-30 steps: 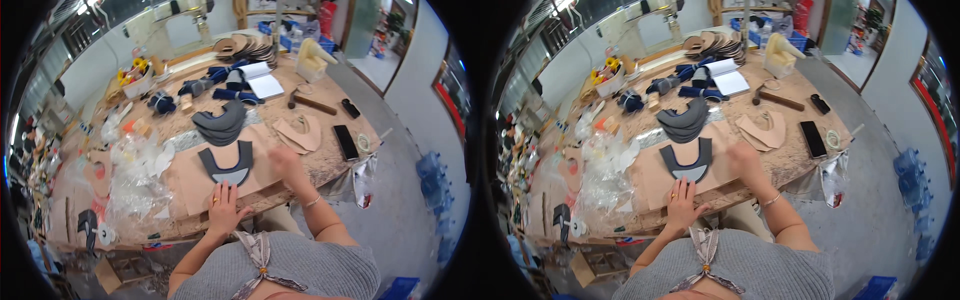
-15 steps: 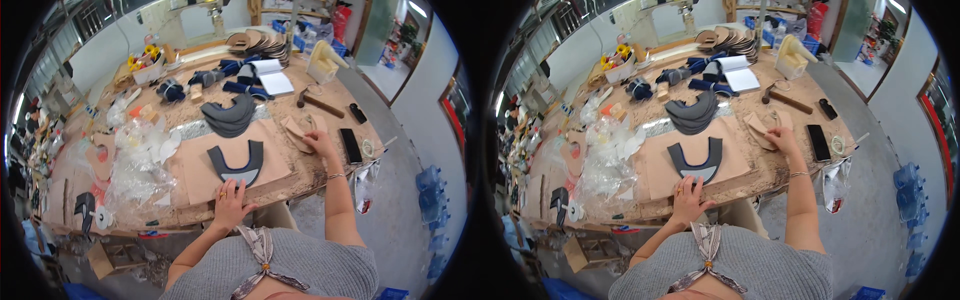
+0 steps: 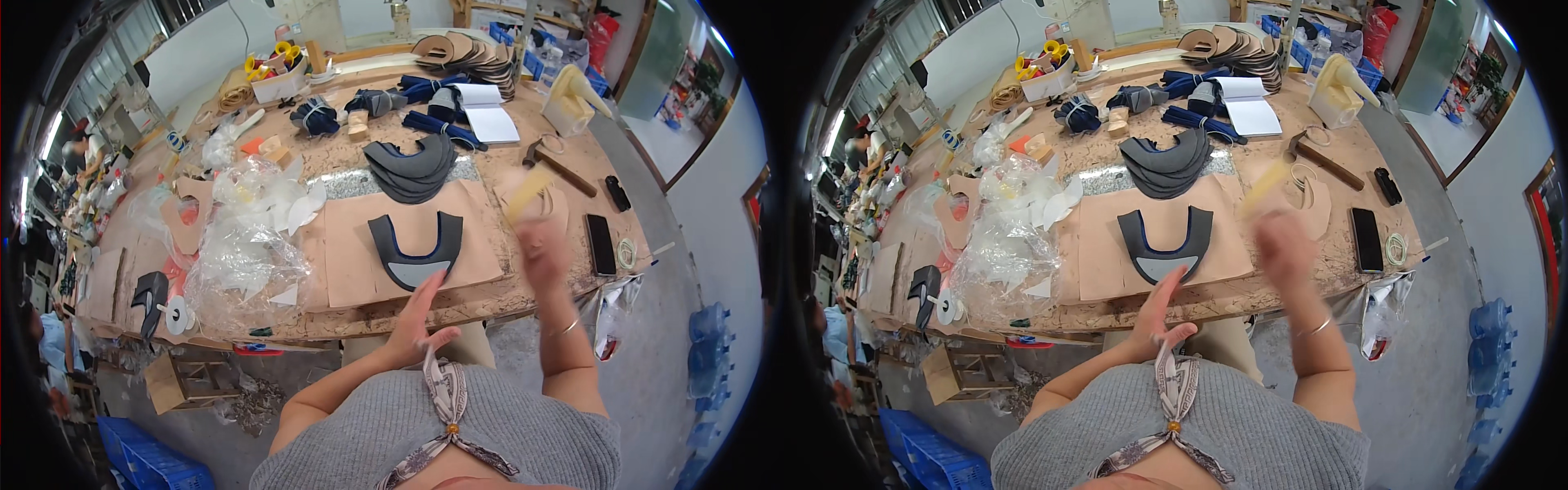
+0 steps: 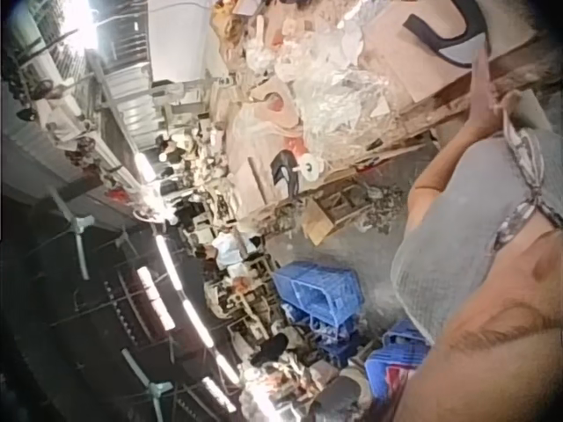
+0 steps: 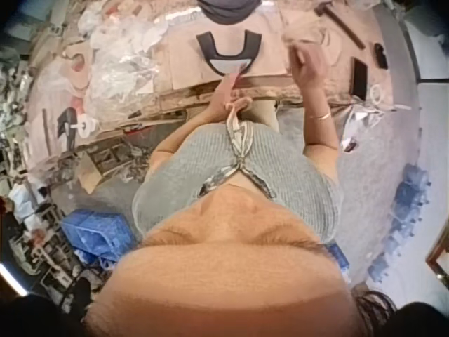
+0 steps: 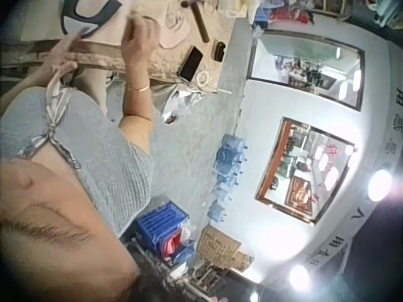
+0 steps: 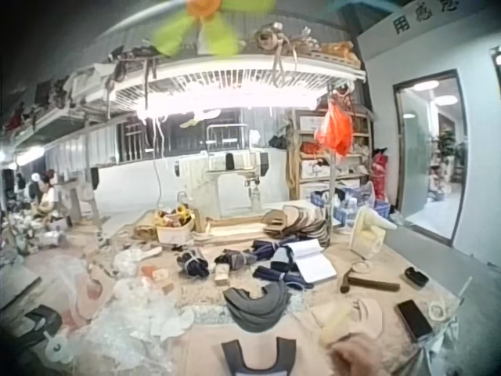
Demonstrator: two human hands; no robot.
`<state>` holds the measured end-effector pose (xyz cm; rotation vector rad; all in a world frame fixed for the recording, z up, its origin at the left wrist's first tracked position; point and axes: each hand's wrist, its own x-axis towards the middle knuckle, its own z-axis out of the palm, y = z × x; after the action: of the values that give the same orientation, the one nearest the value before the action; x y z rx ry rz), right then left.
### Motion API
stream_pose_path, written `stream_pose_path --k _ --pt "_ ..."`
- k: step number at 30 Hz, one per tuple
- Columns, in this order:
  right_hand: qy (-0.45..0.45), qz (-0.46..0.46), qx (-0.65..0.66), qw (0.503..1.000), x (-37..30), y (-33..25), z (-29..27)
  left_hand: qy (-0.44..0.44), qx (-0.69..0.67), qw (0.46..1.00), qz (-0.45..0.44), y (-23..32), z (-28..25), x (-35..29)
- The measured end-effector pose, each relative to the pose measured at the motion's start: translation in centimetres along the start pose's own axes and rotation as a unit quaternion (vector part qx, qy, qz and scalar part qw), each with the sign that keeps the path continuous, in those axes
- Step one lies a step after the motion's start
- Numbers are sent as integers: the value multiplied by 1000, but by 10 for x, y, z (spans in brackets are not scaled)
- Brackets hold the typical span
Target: The person assembles shoe components at a workbench, handling beige and dark blue fabric pieces. They use a pen to mark a beige piece, then place a white foam insert into a dark blue U-shaped part. The person stacks and organizes the parts on the table.
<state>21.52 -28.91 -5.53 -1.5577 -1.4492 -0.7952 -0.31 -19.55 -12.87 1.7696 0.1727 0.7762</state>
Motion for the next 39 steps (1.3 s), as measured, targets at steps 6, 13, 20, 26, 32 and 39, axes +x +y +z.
stream_pose_path --k 6,13,20,26,32,39 --pt "-33 95 109 989 -37 -52 19 117 -407 878 -222 0 -15 22" --pt "-183 562 590 550 -46 -24 62 -12 -86 982 -169 8 -57 58" --pt "-198 469 371 777 -53 -21 86 0 -3 970 -245 -26 -86 67" --pt "-137 458 324 816 -59 -33 82 36 180 953 -239 -29 -76 60" --pt "-122 402 252 872 -70 -41 86 54 213 951 -217 -35 -76 58" --pt "-122 379 227 889 -75 -40 90 59 230 947 -215 -36 -76 58"
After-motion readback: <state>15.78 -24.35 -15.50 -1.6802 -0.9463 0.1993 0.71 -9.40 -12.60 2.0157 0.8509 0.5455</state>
